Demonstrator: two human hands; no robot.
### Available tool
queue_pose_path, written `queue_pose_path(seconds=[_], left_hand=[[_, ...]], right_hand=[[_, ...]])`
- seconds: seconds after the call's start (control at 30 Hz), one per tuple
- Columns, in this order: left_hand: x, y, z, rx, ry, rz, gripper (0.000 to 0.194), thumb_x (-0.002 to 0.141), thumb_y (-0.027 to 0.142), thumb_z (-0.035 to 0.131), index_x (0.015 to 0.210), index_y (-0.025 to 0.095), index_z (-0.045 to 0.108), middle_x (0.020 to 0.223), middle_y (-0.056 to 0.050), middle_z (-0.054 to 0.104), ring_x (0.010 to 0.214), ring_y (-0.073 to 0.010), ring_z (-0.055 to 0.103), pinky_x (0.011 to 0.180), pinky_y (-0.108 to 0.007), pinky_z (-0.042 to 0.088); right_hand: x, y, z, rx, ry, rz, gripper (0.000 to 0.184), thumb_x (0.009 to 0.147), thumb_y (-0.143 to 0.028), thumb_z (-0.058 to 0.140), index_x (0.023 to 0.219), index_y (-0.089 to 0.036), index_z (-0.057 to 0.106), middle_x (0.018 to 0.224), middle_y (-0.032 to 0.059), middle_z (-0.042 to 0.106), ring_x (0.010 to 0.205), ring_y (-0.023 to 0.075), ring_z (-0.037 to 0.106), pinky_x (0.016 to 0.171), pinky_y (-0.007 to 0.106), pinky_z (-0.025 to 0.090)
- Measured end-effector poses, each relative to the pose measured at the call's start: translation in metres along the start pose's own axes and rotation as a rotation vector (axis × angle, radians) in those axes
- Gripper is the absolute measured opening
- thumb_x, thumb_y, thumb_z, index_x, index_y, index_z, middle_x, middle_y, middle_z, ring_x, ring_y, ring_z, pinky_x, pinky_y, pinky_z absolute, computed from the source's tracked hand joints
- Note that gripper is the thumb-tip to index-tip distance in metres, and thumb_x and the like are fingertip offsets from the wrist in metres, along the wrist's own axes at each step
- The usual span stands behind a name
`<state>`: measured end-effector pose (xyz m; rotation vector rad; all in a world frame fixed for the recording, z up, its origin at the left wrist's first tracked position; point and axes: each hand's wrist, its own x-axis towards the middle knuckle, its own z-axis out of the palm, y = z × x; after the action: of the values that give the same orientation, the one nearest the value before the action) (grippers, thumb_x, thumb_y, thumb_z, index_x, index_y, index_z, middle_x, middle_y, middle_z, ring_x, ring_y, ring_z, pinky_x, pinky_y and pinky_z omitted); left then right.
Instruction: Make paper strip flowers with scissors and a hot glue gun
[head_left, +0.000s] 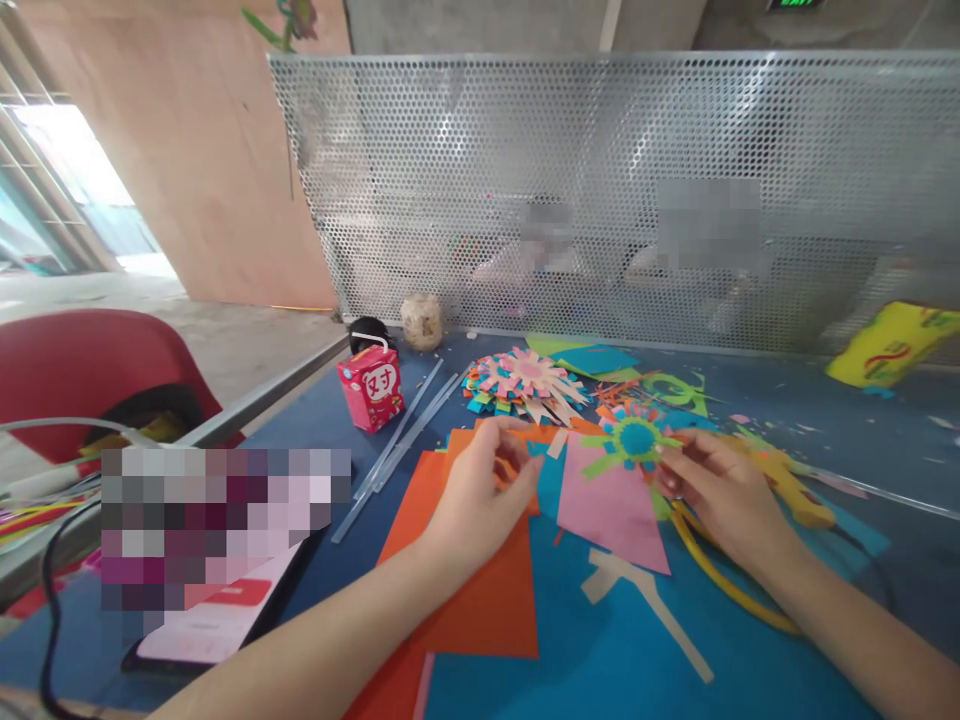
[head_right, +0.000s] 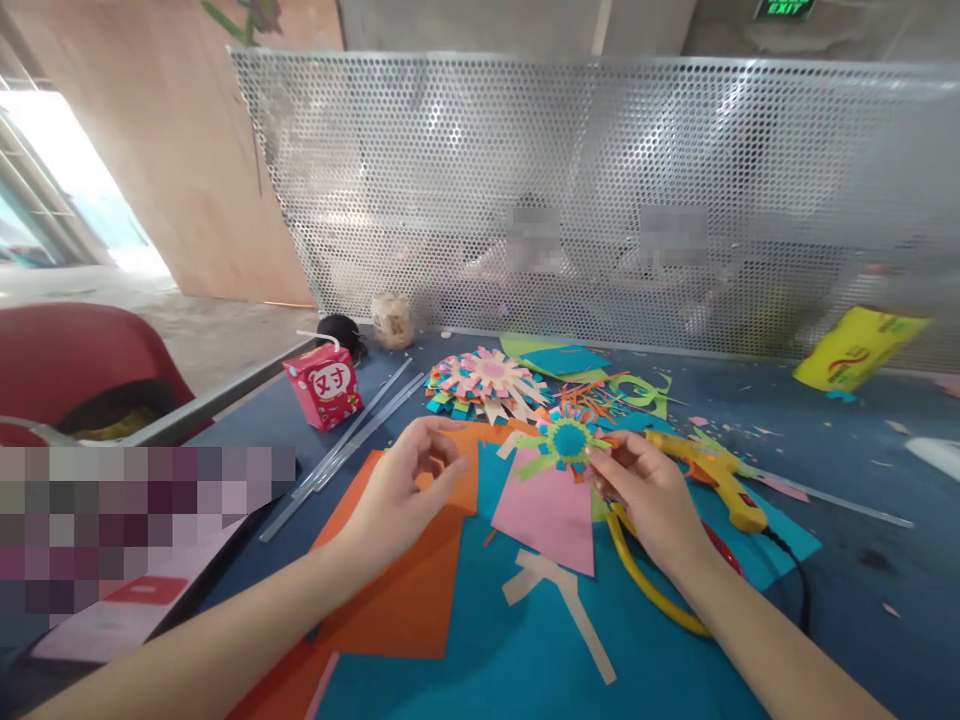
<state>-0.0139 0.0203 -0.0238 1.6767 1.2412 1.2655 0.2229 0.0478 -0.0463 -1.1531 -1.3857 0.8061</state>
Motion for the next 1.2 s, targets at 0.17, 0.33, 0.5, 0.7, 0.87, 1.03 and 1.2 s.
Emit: queue_pose_path(seconds=[0.17, 0.33, 0.5, 0.7, 0.87, 1.03, 1.2], left_hand=[[-0.010, 0.000, 0.002, 0.217, -0.106, 0.300, 0.028, 0.084, 0.021, 0.048, 0.112, 0.021, 0.051, 0.116, -0.007, 0.060, 0.108, -0.0177, 0.053, 0.090, -0.028, 0.040], [-0.015, 0.004, 0.001, 0.532, 0.024, 0.541, 0.039, 0.082, 0.019, 0.050, 0.121, 0.021, 0.046, 0.119, -0.008, 0.058, 0.115, -0.0226, 0.047, 0.094, -0.037, 0.032], [-0.020, 0.011, -0.003, 0.690, 0.181, 0.763, 0.040, 0.076, 0.017, 0.057, 0.115, 0.023, 0.051, 0.114, -0.008, 0.061, 0.103, -0.0244, 0.049, 0.087, -0.039, 0.031], [-0.022, 0.009, 0.001, 0.698, 0.047, 0.647, 0.049, 0.080, 0.023, 0.052, 0.128, 0.020, 0.039, 0.111, -0.005, 0.064, 0.107, -0.0249, 0.047, 0.086, -0.039, 0.026], [-0.020, 0.007, 0.002, 0.702, 0.026, 0.571, 0.051, 0.082, 0.022, 0.048, 0.131, 0.022, 0.033, 0.122, -0.007, 0.058, 0.115, -0.0259, 0.043, 0.088, -0.041, 0.024], [-0.022, 0.010, 0.003, 0.646, 0.130, 0.688, 0.059, 0.076, 0.021, 0.053, 0.130, 0.017, 0.030, 0.124, -0.013, 0.054, 0.112, -0.0261, 0.045, 0.088, -0.041, 0.027], [-0.024, 0.010, 0.003, 0.641, 0.092, 0.695, 0.047, 0.076, 0.020, 0.054, 0.121, 0.019, 0.040, 0.106, -0.006, 0.064, 0.102, -0.0240, 0.047, 0.086, -0.040, 0.025]], right_hand=[[-0.003, -0.007, 0.002, 0.206, -0.116, 0.131, 0.030, 0.065, -0.045, 0.071, 0.071, -0.022, 0.053, 0.053, -0.0058, 0.050, 0.042, 0.0093, 0.047, 0.043, 0.024, 0.041], [-0.007, -0.013, 0.004, 0.330, -0.179, 0.162, 0.023, 0.064, -0.037, 0.074, 0.069, -0.021, 0.057, 0.055, -0.0046, 0.053, 0.043, 0.0082, 0.048, 0.042, 0.021, 0.041], [-0.010, -0.016, 0.004, 0.394, -0.183, 0.147, 0.018, 0.064, -0.034, 0.075, 0.068, -0.023, 0.061, 0.057, -0.0042, 0.056, 0.044, 0.0069, 0.048, 0.041, 0.019, 0.040], [-0.012, -0.015, 0.004, 0.400, -0.193, 0.144, 0.016, 0.063, -0.032, 0.077, 0.069, -0.025, 0.064, 0.057, -0.0043, 0.057, 0.045, 0.0079, 0.051, 0.041, 0.018, 0.042], [-0.013, -0.017, 0.003, 0.412, -0.201, 0.117, 0.014, 0.064, -0.032, 0.076, 0.069, -0.027, 0.064, 0.054, -0.0054, 0.055, 0.045, 0.0068, 0.050, 0.042, 0.017, 0.043], [-0.014, -0.017, 0.002, 0.411, -0.195, 0.100, 0.014, 0.064, -0.031, 0.077, 0.069, -0.027, 0.065, 0.056, -0.0054, 0.056, 0.045, 0.0067, 0.050, 0.042, 0.016, 0.043], [-0.014, -0.016, 0.002, 0.413, -0.196, 0.095, 0.014, 0.064, -0.031, 0.077, 0.070, -0.028, 0.065, 0.057, -0.0049, 0.059, 0.045, 0.0064, 0.050, 0.042, 0.016, 0.043]])
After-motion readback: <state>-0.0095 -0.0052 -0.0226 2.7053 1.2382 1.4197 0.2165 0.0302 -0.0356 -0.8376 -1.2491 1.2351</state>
